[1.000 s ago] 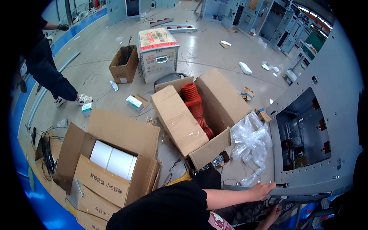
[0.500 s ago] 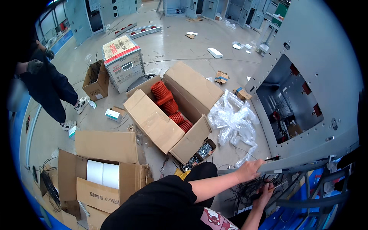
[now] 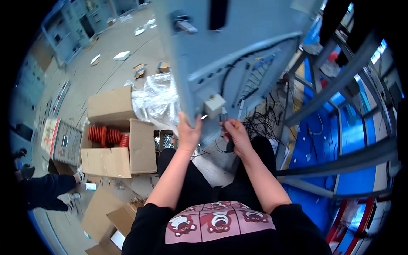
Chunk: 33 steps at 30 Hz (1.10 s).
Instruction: The person uses a screwdriver to secure a small white box to a metal cabinet, then retrieves pliers from a tool cart and strips the ends of several black wires on the floor.
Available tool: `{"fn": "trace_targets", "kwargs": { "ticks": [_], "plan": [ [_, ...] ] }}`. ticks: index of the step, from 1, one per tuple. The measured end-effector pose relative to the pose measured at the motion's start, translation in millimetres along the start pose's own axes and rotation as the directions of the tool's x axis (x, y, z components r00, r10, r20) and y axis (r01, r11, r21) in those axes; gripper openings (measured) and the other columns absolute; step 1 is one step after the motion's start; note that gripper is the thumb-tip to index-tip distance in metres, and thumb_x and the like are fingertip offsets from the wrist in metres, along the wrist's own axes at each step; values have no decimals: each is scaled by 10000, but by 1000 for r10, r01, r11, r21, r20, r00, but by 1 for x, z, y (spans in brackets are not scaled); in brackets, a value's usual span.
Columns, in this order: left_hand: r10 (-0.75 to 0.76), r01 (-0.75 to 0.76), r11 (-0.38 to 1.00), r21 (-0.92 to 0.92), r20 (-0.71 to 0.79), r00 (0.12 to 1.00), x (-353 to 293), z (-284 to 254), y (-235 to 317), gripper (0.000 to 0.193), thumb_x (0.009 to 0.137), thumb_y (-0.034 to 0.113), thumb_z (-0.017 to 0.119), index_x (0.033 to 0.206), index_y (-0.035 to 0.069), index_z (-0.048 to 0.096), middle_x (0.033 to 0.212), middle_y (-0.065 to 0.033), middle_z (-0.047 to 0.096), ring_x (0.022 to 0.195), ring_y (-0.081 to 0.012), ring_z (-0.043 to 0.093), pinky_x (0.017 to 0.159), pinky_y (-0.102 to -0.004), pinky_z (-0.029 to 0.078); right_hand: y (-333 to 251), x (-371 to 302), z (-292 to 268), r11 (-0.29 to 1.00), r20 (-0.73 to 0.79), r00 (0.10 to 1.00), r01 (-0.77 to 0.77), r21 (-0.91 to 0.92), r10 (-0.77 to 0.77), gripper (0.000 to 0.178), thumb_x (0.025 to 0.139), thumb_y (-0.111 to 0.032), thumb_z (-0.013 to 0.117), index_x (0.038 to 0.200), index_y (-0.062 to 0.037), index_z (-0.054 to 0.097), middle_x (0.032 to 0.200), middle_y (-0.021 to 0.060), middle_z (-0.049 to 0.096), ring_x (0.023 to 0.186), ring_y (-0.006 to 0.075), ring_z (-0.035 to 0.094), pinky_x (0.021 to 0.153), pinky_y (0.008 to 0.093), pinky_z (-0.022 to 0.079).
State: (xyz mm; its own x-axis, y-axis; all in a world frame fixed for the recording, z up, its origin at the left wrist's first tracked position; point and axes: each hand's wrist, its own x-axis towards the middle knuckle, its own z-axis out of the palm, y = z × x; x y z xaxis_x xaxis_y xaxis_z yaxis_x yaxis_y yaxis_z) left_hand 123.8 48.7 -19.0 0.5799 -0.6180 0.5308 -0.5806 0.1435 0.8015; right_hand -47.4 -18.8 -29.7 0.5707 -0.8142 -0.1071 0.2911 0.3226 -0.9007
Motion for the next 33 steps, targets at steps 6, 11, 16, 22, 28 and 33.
{"fn": "trace_targets", "kwargs": {
  "ticks": [6,11,16,22,28,33],
  "plan": [
    [35,-36,998,-48,-26,999,-6,6,9,384,877,150,638,1191,29,451,1015,-156,591,893,-278,609,796,-361,475,-23,-12,-5,999,15,999,-31,-9,31,249,980,-272,517,910,-39,569,788,47,594,552,78,462,503,204,375],
    [3,-6,995,-100,-30,1000,-12,4,6,362,885,143,630,1182,6,475,1095,-134,564,975,-238,565,876,-339,439,-25,-12,6,996,33,999,-30,83,27,263,991,-274,492,913,-37,578,763,32,572,538,71,460,501,209,380],
    [12,-19,996,-82,-82,997,-9,9,6,334,898,140,606,1171,3,472,1073,-124,553,985,-219,543,893,-339,424,-21,-12,0,997,56,998,-20,69,16,202,968,-196,529,973,-6,598,834,26,596,601,58,492,483,201,389],
    [-41,35,994,-99,-61,997,-11,13,7,314,910,134,586,1169,6,462,1082,-105,539,985,-195,523,914,-327,408,-23,3,-12,975,207,971,-156,159,122,202,953,-197,553,965,-3,605,827,13,562,587,55,493,474,202,387],
    [26,-31,997,-71,-68,997,-14,9,1,298,922,132,582,1161,-1,465,1091,-91,542,995,-174,516,921,-319,405,-37,5,-22,964,266,953,-197,180,145,238,951,-240,573,1003,-10,605,843,26,580,585,42,506,466,190,394],
    [32,-38,996,-79,-65,997,-11,12,-3,281,939,129,570,1160,-12,468,1092,-89,553,995,-163,519,920,-310,411,-25,10,-17,955,221,964,-200,219,151,225,948,-231,570,930,-10,605,789,13,579,550,30,464,451,187,371]
  ]
}}
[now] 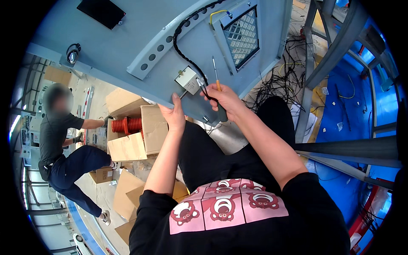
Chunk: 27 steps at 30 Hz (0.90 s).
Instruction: The person uses a screwdriver to secure a small white box to a metal cabinet, then retrieves pliers from a tool cart and strips the ends of several black wires on the floor.
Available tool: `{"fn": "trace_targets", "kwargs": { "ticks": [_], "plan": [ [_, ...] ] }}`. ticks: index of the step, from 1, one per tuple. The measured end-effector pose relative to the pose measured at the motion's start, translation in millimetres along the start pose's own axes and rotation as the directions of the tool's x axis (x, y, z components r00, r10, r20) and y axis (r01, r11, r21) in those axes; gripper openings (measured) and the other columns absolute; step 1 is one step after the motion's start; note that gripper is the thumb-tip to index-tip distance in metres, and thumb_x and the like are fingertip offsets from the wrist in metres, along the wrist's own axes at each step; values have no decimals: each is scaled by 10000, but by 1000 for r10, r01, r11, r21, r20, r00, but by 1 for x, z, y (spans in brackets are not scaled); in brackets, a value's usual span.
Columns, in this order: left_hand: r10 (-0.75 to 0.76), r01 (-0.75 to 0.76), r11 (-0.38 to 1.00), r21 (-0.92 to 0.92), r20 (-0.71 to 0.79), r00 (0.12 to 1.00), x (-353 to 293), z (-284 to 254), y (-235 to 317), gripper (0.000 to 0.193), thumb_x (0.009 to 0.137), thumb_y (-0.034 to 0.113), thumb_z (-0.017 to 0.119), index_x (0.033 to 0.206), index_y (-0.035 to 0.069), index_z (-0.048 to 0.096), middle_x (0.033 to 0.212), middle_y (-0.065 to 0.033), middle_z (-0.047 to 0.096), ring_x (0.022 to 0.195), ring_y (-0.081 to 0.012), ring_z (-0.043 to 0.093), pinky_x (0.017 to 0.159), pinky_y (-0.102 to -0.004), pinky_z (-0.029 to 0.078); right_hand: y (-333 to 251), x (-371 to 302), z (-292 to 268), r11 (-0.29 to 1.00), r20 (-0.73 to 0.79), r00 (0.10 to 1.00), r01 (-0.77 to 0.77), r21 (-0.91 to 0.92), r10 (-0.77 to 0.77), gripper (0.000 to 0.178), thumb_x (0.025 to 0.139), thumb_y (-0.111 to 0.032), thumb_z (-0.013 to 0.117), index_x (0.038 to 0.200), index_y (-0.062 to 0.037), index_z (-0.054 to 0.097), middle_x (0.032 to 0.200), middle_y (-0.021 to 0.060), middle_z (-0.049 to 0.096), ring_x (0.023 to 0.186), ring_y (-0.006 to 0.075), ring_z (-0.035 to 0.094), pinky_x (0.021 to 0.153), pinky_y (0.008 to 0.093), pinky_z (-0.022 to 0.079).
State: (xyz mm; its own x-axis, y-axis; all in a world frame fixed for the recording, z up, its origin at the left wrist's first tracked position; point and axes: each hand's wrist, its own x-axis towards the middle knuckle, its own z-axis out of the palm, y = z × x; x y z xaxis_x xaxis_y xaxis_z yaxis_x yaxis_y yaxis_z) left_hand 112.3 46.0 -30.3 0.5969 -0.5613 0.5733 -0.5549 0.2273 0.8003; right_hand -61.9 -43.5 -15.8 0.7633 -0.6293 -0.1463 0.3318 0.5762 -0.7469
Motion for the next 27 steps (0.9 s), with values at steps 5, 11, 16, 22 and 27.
{"fn": "trace_targets", "kwargs": {
  "ticks": [5,11,16,22,27],
  "plan": [
    [23,-22,997,70,-10,1000,-1,-1,5,261,940,132,567,1147,-5,486,1077,-85,556,986,-163,523,916,-311,412,-2,-8,10,997,-98,993,57,-59,-62,204,943,-213,569,910,-14,597,769,8,568,541,30,447,449,190,356],
    [16,-16,1000,8,-23,1000,-1,0,3,245,935,117,564,1136,-3,491,1077,-83,551,989,-160,517,908,-311,413,-10,-1,0,992,22,999,-23,-127,26,214,922,-241,610,892,-30,596,767,12,574,541,38,448,452,202,344],
    [30,-29,999,16,-6,1000,-1,1,-1,273,932,115,565,1157,-6,469,1105,-91,534,1009,-167,506,925,-315,401,-33,13,-19,958,256,927,-243,-150,275,235,887,-246,649,918,-16,618,767,11,592,473,33,407,418,210,332],
    [-8,8,1000,24,6,1000,-3,1,15,317,932,126,566,1191,-9,444,1147,-109,520,1038,-183,498,947,-327,388,-43,6,-14,938,138,977,-112,-330,165,231,847,-240,691,896,-26,618,753,29,632,494,44,436,442,207,346],
    [-8,10,997,70,-31,999,-8,4,23,259,944,132,557,1146,-11,481,1105,-96,554,1001,-166,520,920,-316,412,-21,-12,2,751,-38,915,305,-586,-402,198,817,-176,692,913,-43,583,758,74,639,621,174,586,540,322,438]
  ]
}}
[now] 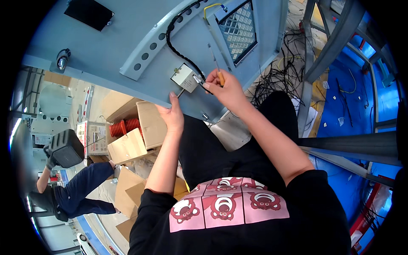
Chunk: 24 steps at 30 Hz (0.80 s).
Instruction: The person uses a screwdriver to secure a small white box to a metal cabinet, then retrieves pliers from a tool cart and strips the ends of several black wires on the floor.
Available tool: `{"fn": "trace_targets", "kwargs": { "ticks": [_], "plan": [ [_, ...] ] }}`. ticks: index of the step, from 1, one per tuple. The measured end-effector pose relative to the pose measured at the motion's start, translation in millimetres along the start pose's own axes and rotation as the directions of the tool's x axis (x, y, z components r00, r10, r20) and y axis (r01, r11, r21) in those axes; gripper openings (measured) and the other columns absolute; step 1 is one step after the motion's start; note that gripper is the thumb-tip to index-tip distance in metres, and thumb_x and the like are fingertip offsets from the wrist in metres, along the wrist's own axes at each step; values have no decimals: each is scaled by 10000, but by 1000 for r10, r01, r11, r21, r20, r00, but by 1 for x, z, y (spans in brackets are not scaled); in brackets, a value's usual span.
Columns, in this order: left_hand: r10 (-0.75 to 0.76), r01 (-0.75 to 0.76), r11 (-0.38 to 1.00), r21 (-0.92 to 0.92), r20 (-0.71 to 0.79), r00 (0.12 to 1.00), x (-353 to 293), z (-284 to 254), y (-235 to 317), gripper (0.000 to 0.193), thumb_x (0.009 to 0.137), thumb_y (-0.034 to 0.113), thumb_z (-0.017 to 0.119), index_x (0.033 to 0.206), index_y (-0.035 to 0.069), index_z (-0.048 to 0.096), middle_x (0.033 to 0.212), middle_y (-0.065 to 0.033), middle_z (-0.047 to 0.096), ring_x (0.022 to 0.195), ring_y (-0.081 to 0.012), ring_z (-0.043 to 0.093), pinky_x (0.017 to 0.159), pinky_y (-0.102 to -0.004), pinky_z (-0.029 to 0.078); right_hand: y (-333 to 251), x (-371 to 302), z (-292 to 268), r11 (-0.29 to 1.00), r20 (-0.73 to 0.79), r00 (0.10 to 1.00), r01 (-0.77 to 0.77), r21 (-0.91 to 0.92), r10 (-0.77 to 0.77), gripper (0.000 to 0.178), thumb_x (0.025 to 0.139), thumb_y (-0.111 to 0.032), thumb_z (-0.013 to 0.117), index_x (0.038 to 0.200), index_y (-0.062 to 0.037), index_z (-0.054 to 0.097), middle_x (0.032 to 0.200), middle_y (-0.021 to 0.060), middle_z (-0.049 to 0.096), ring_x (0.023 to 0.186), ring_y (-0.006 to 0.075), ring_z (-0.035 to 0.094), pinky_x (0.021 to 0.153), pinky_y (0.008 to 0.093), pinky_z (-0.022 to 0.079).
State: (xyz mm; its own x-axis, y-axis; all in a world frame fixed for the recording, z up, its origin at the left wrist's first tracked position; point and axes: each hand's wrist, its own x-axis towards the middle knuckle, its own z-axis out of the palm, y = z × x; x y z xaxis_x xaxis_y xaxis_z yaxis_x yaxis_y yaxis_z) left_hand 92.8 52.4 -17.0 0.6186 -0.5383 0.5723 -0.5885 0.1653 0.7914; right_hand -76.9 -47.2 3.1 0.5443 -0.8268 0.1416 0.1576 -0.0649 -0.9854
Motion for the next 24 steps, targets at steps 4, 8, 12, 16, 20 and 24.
{"fn": "trace_targets", "kwargs": {
  "ticks": [4,8,12,16,20,24],
  "plan": [
    [-57,58,998,-27,14,998,0,-4,-7,259,942,129,560,1148,-10,482,1076,-84,570,982,-156,529,898,-309,423,-7,-19,17,869,-103,931,282,-406,-350,195,816,-138,699,916,-39,563,744,100,635,640,294,606,603,356,474],
    [-55,54,996,-64,-20,998,0,2,-8,244,942,132,568,1131,-3,495,1071,-72,572,963,-143,528,883,-304,428,2,-11,20,879,-82,941,271,-393,-327,168,850,-160,669,949,-55,584,788,108,656,636,283,612,571,346,468],
    [-70,71,996,-48,21,997,-1,-1,-9,333,948,145,556,1207,-32,443,1169,-142,543,1060,-211,523,962,-344,394,13,-9,-5,989,7,999,-35,146,35,181,920,-197,595,983,-28,601,824,68,669,563,115,550,482,241,410],
    [-77,77,995,-57,1,997,-1,2,-12,307,947,150,562,1177,-28,466,1144,-126,554,1037,-191,526,939,-333,405,57,-8,-11,909,-82,942,-289,301,327,252,937,-218,580,1051,7,586,851,73,661,527,62,495,440,198,366],
    [-28,27,999,-40,-31,999,1,3,-10,257,948,159,565,1123,-18,504,1071,-86,582,972,-149,535,886,-311,431,54,8,14,886,-26,939,-316,340,344,256,884,-179,628,1052,7,578,800,73,660,531,99,530,487,246,421],
    [-5,6,1000,29,-12,1000,2,2,-10,282,948,172,565,1138,-27,505,1072,-99,591,970,-161,545,882,-318,436,73,25,28,983,-132,981,-123,139,141,253,837,-122,642,1040,13,574,755,86,639,623,164,598,603,314,478]
  ]
}}
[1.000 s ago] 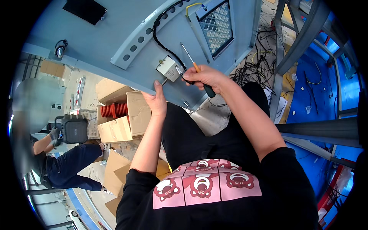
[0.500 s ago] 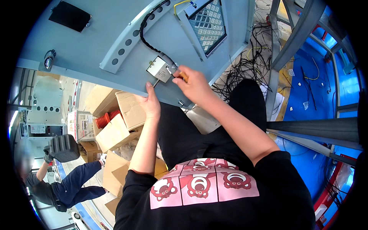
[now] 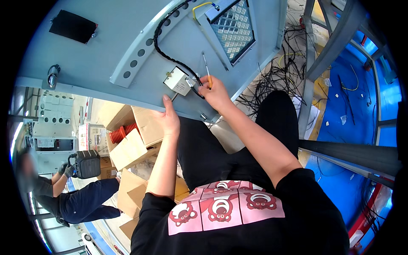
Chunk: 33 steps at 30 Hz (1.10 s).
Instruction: The person uses a screwdriver to secure a small white box to a metal cabinet, then retrieves pliers from a tool cart and strips the ends of several black wires on the floor.
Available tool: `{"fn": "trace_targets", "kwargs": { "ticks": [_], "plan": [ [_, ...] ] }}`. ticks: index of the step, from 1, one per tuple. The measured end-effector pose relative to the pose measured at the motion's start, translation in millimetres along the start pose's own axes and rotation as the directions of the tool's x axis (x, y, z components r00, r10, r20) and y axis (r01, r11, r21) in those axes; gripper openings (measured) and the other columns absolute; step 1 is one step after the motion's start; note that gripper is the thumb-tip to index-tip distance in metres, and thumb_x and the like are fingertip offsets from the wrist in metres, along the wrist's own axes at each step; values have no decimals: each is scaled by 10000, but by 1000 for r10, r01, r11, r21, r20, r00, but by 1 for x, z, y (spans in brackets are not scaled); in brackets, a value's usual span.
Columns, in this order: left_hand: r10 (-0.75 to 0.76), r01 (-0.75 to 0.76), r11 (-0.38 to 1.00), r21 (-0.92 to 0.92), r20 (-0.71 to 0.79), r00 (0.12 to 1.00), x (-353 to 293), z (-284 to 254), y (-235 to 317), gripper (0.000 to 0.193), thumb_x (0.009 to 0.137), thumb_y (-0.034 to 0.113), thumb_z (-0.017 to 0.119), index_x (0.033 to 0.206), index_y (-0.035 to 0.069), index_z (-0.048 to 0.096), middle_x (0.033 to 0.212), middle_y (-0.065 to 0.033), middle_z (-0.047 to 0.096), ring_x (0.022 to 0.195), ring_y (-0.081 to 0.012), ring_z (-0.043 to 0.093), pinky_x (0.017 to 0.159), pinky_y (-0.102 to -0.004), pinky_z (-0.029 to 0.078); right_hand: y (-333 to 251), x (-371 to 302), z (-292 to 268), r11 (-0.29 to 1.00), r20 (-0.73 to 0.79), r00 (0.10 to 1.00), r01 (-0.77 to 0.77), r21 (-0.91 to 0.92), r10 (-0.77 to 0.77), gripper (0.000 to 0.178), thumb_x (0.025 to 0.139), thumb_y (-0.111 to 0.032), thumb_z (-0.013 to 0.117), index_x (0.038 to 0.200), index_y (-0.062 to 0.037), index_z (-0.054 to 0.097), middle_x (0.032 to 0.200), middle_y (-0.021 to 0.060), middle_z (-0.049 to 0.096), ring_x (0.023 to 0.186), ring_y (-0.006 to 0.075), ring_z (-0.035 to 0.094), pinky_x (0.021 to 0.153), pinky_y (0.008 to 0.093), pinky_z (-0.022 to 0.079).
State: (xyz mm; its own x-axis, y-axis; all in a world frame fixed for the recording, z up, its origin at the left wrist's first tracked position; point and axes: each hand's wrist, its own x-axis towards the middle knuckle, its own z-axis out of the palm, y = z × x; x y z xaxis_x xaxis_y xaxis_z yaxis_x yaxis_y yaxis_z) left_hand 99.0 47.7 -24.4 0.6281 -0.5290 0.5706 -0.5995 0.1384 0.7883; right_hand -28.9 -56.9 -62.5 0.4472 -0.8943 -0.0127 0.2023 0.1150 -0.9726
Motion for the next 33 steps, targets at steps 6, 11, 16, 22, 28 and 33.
{"fn": "trace_targets", "kwargs": {
  "ticks": [6,11,16,22,28,33],
  "plan": [
    [-49,48,999,21,32,998,0,-4,-1,304,945,184,571,1151,-30,510,1080,-106,594,984,-169,547,892,-324,433,-10,11,-18,909,113,974,226,-349,-198,245,800,-97,662,1012,-1,587,901,134,623,835,293,622,736,363,481],
    [-41,38,998,-56,-54,998,-1,1,0,309,944,193,576,1153,-25,511,1082,-106,593,984,-176,549,895,-323,432,-53,4,-14,823,106,888,454,-340,-447,203,816,-40,629,1018,-37,610,1023,101,597,918,293,589,783,363,468],
    [-69,66,994,-88,-30,997,-2,2,-5,257,930,127,568,1133,-12,493,1061,-99,566,957,-172,534,886,-325,426,-44,9,-9,777,190,846,533,-336,-498,241,824,-10,591,1059,-62,610,1073,105,586,1006,342,573,832,395,471],
    [-63,61,995,-73,-32,997,-1,1,3,255,934,134,567,1127,-15,493,1064,-104,564,960,-180,535,889,-326,423,-24,17,-20,959,51,966,256,-120,-252,135,827,-58,634,952,-9,641,845,87,663,769,206,636,695,318,492],
    [-79,79,996,-47,-10,997,-3,-1,-2,310,948,169,574,1180,-13,478,1114,-105,571,1008,-169,538,907,-325,428,-5,22,-13,995,7,995,-99,0,99,137,795,-155,688,825,-22,671,675,49,651,619,117,583,589,276,455],
    [-57,53,991,-121,-29,998,-2,2,3,305,948,163,576,1174,-15,476,1102,-96,563,1019,-162,526,927,-321,415,4,21,-7,998,9,998,-69,-16,69,113,834,-130,658,796,-24,645,676,27,630,582,105,536,543,268,421]
  ]
}}
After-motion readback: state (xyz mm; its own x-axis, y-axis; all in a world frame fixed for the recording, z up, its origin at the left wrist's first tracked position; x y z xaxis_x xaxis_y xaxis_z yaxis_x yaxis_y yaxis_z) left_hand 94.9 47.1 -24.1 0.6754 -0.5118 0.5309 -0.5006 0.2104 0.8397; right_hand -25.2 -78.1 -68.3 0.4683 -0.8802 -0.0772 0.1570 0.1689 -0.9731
